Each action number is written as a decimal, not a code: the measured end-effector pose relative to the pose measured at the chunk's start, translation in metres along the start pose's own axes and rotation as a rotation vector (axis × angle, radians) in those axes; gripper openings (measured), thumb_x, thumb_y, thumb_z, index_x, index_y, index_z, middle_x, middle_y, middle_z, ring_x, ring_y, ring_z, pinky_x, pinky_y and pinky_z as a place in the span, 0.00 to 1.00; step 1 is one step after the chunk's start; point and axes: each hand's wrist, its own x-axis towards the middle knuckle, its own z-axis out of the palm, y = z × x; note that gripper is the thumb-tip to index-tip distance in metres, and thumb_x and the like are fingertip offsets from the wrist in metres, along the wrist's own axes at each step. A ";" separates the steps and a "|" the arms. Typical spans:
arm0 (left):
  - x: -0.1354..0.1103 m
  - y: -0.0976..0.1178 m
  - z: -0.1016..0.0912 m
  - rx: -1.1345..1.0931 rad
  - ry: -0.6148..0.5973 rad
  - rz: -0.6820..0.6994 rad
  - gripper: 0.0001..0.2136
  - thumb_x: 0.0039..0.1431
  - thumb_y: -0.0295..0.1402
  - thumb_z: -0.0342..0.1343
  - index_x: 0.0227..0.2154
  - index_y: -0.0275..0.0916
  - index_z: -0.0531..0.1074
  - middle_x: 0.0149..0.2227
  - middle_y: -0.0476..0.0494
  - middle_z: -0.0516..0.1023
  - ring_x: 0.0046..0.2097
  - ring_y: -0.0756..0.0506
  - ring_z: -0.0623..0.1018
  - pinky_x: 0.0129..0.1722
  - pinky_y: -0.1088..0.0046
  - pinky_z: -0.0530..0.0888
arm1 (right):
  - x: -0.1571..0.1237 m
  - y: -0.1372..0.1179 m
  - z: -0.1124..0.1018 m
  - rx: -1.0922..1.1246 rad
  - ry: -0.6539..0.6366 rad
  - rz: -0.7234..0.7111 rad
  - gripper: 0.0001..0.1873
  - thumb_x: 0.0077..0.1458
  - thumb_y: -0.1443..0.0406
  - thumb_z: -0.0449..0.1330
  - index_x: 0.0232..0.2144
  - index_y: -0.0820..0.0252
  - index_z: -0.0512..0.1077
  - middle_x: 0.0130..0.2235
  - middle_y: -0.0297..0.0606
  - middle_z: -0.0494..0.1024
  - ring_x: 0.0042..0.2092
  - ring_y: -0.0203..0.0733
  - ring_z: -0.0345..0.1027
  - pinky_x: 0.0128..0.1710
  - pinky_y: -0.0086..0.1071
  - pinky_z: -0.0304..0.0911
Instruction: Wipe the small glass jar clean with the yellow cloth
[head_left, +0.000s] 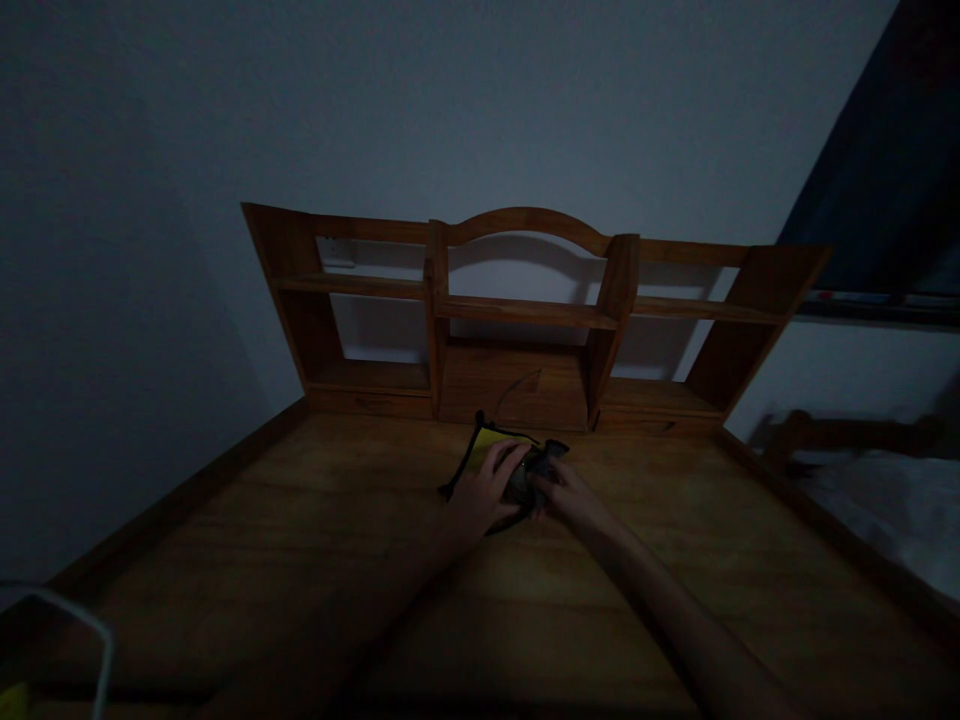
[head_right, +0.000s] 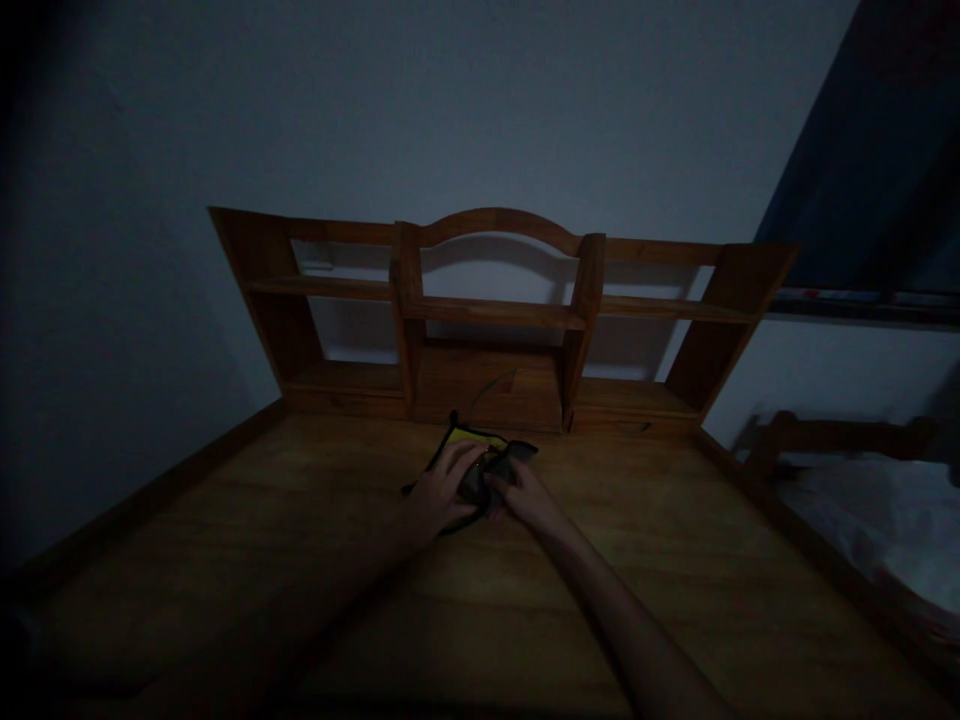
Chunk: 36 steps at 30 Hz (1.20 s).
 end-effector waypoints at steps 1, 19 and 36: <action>0.000 -0.001 0.000 0.018 0.001 0.012 0.42 0.48 0.28 0.63 0.63 0.51 0.48 0.61 0.42 0.59 0.60 0.39 0.66 0.49 0.63 0.76 | 0.000 0.000 0.000 -0.011 0.000 -0.031 0.16 0.51 0.58 0.60 0.41 0.57 0.66 0.27 0.31 0.75 0.20 0.36 0.68 0.19 0.27 0.65; -0.004 -0.011 0.018 -0.004 0.036 0.112 0.44 0.44 0.37 0.68 0.62 0.45 0.49 0.60 0.36 0.59 0.60 0.36 0.65 0.53 0.58 0.73 | -0.011 -0.018 -0.008 -0.360 -0.052 -0.283 0.12 0.60 0.59 0.54 0.43 0.58 0.71 0.41 0.38 0.77 0.43 0.45 0.70 0.48 0.38 0.65; 0.002 -0.012 0.011 -0.068 0.059 0.139 0.46 0.50 0.40 0.65 0.65 0.45 0.42 0.64 0.36 0.57 0.64 0.39 0.61 0.62 0.56 0.65 | -0.014 -0.029 -0.014 -0.840 0.094 -0.360 0.16 0.64 0.59 0.50 0.37 0.54 0.77 0.35 0.43 0.80 0.35 0.46 0.75 0.36 0.30 0.61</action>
